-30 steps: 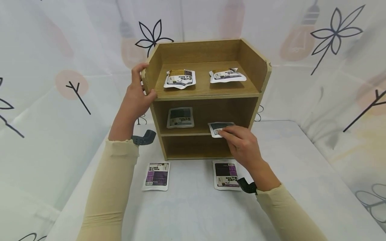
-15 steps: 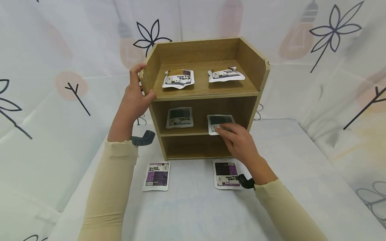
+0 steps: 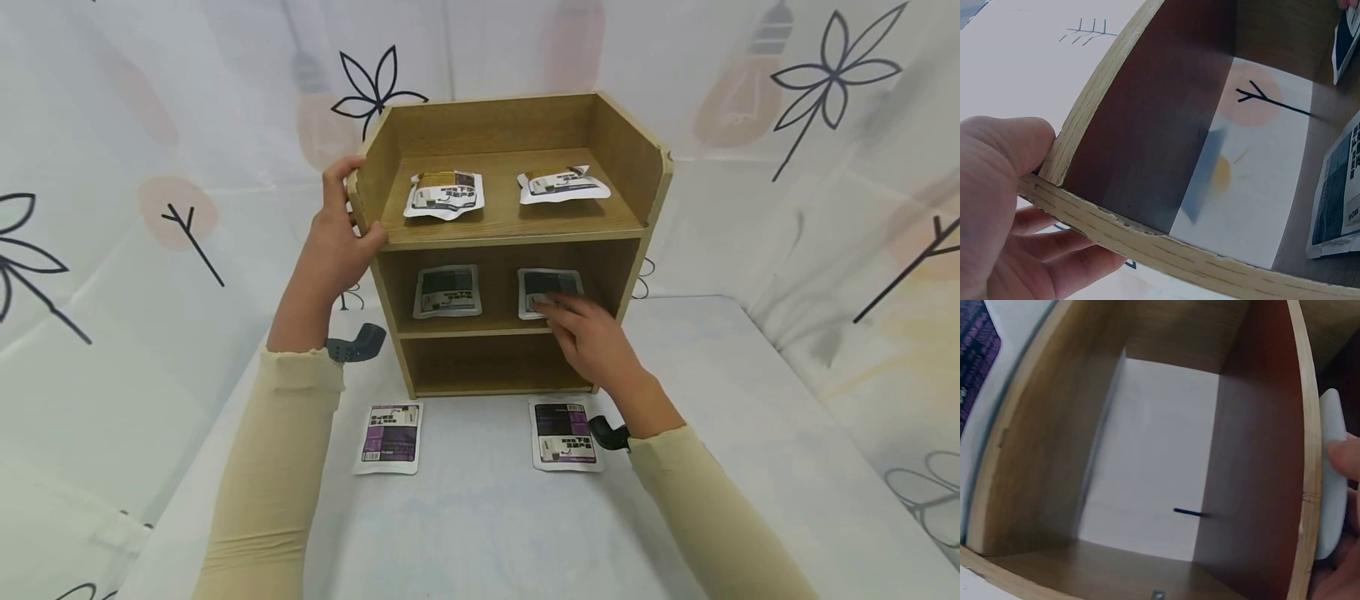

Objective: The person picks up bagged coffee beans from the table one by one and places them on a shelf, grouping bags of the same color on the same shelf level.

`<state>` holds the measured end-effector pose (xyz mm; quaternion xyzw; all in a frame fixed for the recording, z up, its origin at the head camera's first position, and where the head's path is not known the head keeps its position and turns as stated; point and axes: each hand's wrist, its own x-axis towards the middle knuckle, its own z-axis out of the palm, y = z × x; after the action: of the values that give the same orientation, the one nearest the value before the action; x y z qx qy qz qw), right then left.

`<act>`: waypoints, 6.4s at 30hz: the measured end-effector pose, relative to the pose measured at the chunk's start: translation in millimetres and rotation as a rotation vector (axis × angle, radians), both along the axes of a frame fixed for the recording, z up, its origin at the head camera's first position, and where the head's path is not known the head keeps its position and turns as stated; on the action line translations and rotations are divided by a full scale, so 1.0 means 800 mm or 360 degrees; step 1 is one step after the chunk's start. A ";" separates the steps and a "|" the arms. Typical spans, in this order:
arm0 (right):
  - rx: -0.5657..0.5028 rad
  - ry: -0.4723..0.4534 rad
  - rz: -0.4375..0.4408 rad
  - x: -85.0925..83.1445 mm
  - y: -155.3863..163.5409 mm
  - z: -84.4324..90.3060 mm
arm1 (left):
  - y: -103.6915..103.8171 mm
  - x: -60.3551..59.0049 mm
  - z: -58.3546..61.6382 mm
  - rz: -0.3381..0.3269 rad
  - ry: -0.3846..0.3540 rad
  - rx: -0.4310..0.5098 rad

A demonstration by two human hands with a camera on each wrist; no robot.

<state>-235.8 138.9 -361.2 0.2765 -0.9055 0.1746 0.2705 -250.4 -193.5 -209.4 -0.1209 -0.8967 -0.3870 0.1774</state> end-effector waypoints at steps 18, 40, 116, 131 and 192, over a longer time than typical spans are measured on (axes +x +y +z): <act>0.0099 -0.0354 -0.0134 -0.014 -0.006 0.022 | 0.000 -0.001 0.000 -0.0006 -0.0005 0.0009; 0.0058 -0.0221 -0.0081 -0.003 -0.004 0.019 | 0.000 0.000 -0.002 0.0001 -0.0014 0.0020; 0.0451 -0.1051 0.0037 0.091 0.013 -0.085 | 0.000 -0.001 -0.001 0.0006 -0.0039 0.0030; 0.0534 -0.1191 -0.0058 0.091 0.012 -0.089 | 0.001 -0.001 -0.001 0.0001 -0.0049 0.0044; 0.0193 -0.0303 0.0171 0.088 0.028 -0.026 | 0.000 0.000 -0.002 0.0006 -0.0047 0.0041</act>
<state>-165.3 161.6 -381.8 0.3227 -0.9198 0.1591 0.1563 -250.8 -193.7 -211.2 -0.1111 -0.8944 -0.3999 0.1665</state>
